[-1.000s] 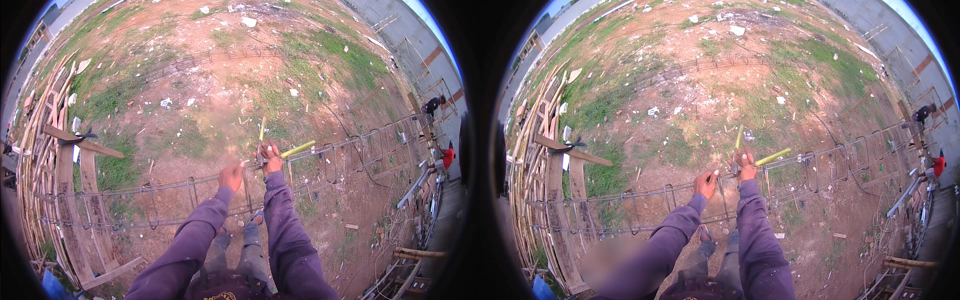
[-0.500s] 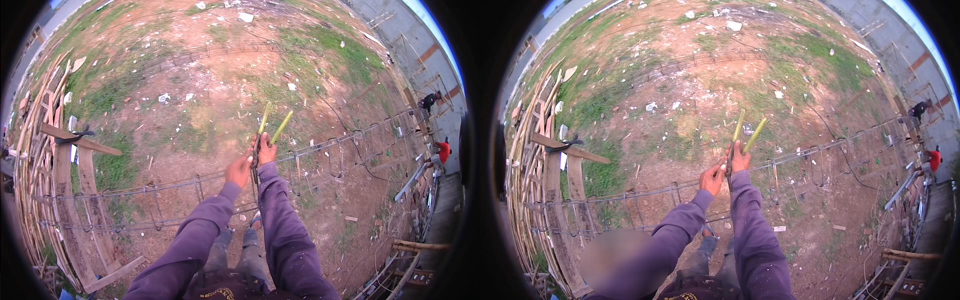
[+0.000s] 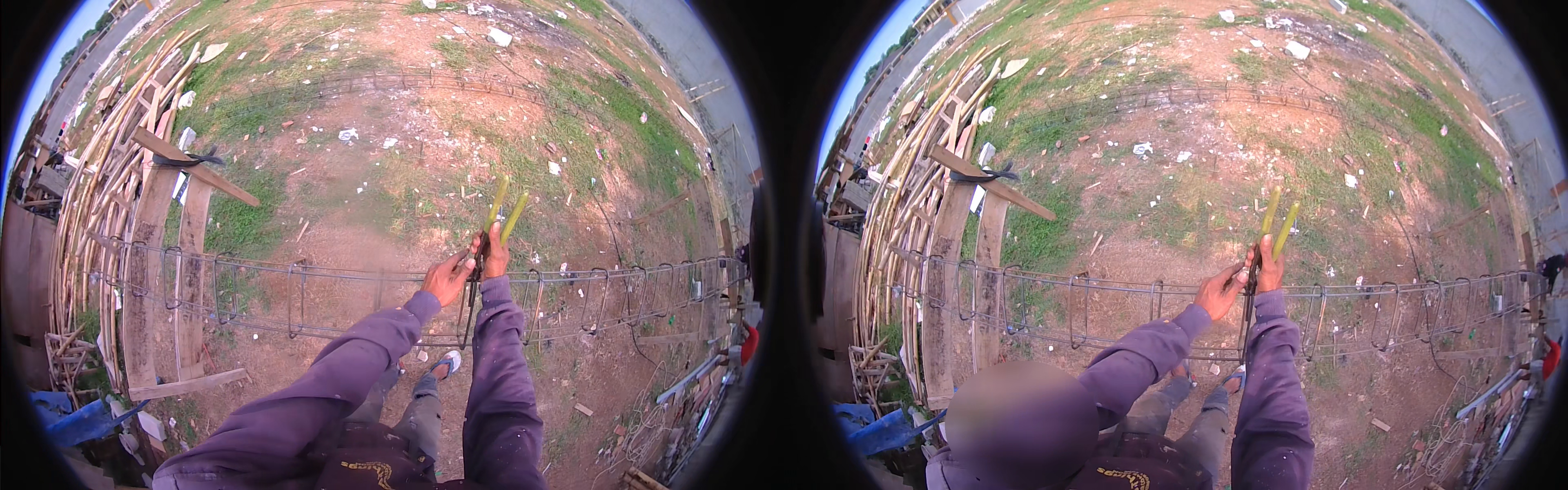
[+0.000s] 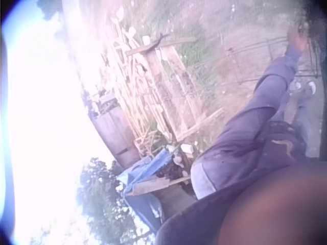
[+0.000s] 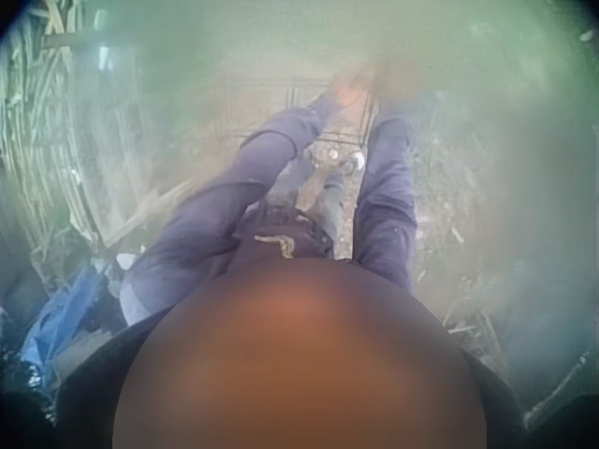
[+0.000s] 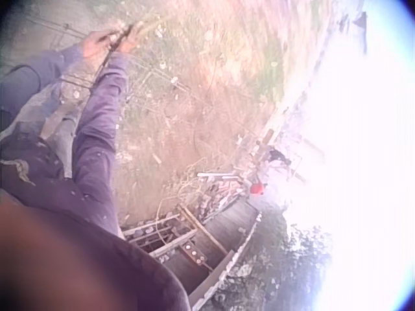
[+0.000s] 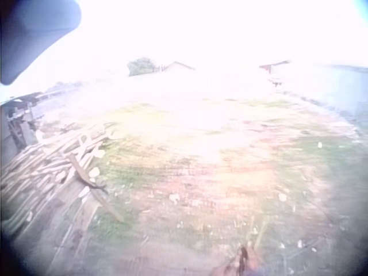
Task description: The person uses pliers to bend and twist wire ties around intersecting rebar rods, securing a rectangular rebar cage on the ground. The person repeatedly positions the cage, ties joints, and adjusts the structure while other workers are visible in the background.
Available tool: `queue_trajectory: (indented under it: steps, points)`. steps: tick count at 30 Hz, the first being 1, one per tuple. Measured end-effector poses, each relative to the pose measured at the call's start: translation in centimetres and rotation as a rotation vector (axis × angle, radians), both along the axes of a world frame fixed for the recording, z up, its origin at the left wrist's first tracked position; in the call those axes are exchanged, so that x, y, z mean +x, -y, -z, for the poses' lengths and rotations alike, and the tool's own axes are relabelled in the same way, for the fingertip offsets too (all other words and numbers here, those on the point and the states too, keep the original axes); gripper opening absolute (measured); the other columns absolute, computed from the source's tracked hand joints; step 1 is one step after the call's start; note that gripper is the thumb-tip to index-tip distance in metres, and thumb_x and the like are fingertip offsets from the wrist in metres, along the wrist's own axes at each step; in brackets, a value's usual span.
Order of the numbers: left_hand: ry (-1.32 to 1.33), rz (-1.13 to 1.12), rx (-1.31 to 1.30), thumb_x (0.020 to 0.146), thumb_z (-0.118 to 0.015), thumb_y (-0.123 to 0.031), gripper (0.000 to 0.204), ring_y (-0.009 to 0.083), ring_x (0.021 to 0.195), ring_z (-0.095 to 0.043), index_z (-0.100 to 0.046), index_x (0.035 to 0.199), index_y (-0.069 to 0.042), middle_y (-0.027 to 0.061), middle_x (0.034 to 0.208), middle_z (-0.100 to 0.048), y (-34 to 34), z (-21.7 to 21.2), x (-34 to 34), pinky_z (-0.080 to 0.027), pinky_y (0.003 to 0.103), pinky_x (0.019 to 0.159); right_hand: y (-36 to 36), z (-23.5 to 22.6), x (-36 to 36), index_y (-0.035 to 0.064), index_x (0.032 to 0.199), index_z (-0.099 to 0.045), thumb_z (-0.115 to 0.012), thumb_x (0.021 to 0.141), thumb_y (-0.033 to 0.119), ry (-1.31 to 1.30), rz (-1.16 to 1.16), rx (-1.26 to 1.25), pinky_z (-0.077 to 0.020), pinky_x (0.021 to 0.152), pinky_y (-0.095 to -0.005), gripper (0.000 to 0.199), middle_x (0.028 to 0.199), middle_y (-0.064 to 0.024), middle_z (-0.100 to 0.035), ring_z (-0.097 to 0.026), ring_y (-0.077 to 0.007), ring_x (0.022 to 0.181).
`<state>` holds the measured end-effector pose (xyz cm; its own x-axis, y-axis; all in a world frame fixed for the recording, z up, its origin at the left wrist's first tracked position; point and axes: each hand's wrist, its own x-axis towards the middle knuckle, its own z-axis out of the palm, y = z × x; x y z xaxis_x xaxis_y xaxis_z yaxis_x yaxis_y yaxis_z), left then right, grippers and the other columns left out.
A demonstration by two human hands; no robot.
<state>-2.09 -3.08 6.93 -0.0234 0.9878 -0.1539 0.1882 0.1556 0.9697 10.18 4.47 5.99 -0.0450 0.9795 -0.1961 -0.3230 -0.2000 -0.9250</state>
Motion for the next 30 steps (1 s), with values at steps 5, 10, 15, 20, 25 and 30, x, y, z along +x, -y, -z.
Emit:
queue_trajectory:
  steps: [5,10,15,20,25,30]
  points:
    - [-0.218,-0.082,0.753,0.073,-0.071,-0.058,0.094,0.0308,0.11,-0.056,-0.036,0.138,-0.001,0.0209,0.125,-0.05,-2.2,-6.6,-0.1,-0.046,0.04,0.091,3.3,1.4,-0.2,0.0044,0.085,-0.052,-0.061,0.088,0.047,0.305,0.203,0.322,-0.037,0.058,-0.0251,0.044,0.068,0.0,-0.048,-0.045,-0.0102,0.062]
    - [-0.029,-0.143,0.409,0.075,-0.075,-0.047,0.064,0.0247,0.086,-0.06,-0.051,0.114,-0.002,0.0126,0.095,-0.056,-3.9,-9.2,6.6,-0.047,0.039,0.079,4.5,1.2,-1.1,0.0045,0.092,-0.054,-0.065,0.086,0.041,0.551,0.183,0.318,-0.0405,0.063,-0.0263,0.039,0.078,-0.0007,-0.052,-0.048,-0.0119,0.07]
    - [-0.183,-0.253,0.258,0.08,-0.073,-0.036,0.037,0.0204,0.061,-0.056,-0.055,0.083,-0.003,0.0069,0.065,-0.055,-7.2,-10.0,8.3,-0.047,0.032,0.061,1.2,-0.7,-0.1,0.0048,0.1,-0.057,-0.07,0.082,0.034,0.453,-0.054,0.234,-0.0445,0.069,-0.0278,0.037,0.089,-0.0017,-0.058,-0.054,-0.0144,0.08]
    - [-0.376,-0.718,0.12,0.087,-0.065,-0.034,0.034,0.0229,0.063,-0.054,-0.054,0.081,-0.003,0.0104,0.067,-0.057,-15.4,-12.8,6.2,-0.044,0.037,0.062,-4.6,-3.4,-1.4,0.0038,0.102,-0.06,-0.075,0.077,0.027,0.575,-0.183,-0.022,-0.0477,0.07,-0.0295,0.037,0.092,-0.003,-0.064,-0.058,-0.0145,0.082]
    - [-0.071,-0.357,0.761,0.084,-0.072,-0.027,0.031,0.0119,0.056,-0.045,-0.054,0.09,-0.003,0.0004,0.068,-0.048,-4.4,-9.2,8.2,-0.037,0.025,0.056,2.2,-3.1,-0.6,0.0023,0.099,-0.061,-0.076,0.076,0.022,0.584,0.138,0.335,-0.0487,0.067,-0.0301,0.034,0.088,-0.0044,-0.065,-0.06,-0.0144,0.079]
    - [0.001,-0.54,0.416,0.079,-0.077,-0.032,0.038,0.0086,0.06,-0.05,-0.06,0.091,0.0,-0.0021,0.066,-0.053,-7.0,-6.8,8.5,-0.041,0.022,0.061,3.4,0.3,0.0,0.0018,0.1,-0.06,-0.075,0.077,0.02,0.632,0.106,0.326,-0.0501,0.069,-0.0303,0.032,0.091,-0.0057,-0.065,-0.061,-0.0166,0.082]
